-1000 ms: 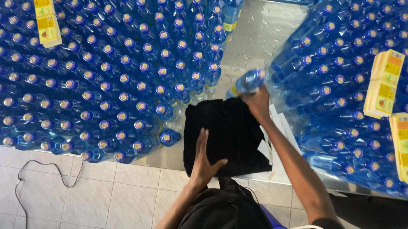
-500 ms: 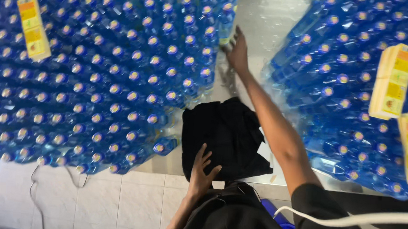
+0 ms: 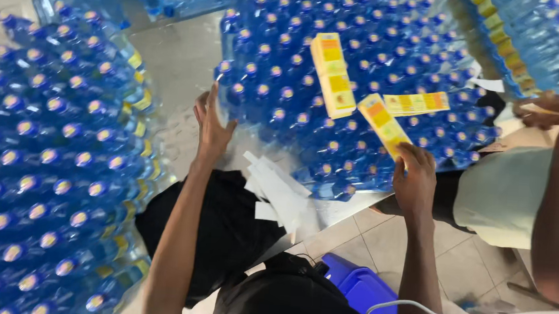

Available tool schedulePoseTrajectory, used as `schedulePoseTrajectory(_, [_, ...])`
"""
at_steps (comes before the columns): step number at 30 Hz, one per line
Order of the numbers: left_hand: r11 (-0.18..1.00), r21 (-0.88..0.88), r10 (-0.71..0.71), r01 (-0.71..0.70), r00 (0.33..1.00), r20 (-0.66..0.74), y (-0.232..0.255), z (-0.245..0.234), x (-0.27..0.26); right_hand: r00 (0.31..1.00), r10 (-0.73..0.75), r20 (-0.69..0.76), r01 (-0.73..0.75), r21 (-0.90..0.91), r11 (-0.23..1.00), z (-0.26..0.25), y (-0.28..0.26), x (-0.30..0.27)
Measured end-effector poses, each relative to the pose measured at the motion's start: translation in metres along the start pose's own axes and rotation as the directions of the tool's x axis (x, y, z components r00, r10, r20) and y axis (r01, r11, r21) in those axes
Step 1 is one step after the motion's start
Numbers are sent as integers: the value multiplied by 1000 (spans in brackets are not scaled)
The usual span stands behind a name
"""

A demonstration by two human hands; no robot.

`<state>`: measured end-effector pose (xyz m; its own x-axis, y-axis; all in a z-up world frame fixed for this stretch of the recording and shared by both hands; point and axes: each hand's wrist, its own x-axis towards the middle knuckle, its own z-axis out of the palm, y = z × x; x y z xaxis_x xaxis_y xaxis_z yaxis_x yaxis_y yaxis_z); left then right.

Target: The person applies yellow labels to clear plastic water bottles. They pick up a bottle, wrap a label around it, and place it on a stack of similar bottles. The person repeats this process for multiple bottles throughout the video.

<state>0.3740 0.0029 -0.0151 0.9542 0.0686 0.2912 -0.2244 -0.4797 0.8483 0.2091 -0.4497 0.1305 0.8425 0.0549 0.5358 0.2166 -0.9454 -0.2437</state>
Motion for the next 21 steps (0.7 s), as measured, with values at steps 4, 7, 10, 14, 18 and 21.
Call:
schedulePoseTrajectory(4, [998, 51, -30, 26, 996, 78, -10, 30, 15, 992, -18, 126, 36, -142, 989, -9, 22, -22])
schedulePoseTrajectory(7, [999, 4, -46, 46, 999, 18, 0, 30, 14, 995, -17, 95, 32, -161, 986, -2, 25, -32])
schedulePoseTrajectory(10, [996, -55, -72, 70, 996, -44, -6, 32, 6, 999, -18, 43, 24, -163, 986, 7, 35, -38])
schedulePoseTrajectory(14, [942, -248, -262, 228, 959, -111, 8, 26, -8, 1000, 5, -19, -8, -155, 988, 11, 38, -38])
schedulePoseTrajectory(18, [925, -348, -262, 151, 919, -296, 17, -10, -32, 994, -78, -71, 61, -209, 976, 15, 40, -35])
schedulePoseTrajectory(21, [935, -355, -192, 18, 866, -461, 37, -57, -65, 990, -106, -95, 79, -253, 964, 26, 51, -43])
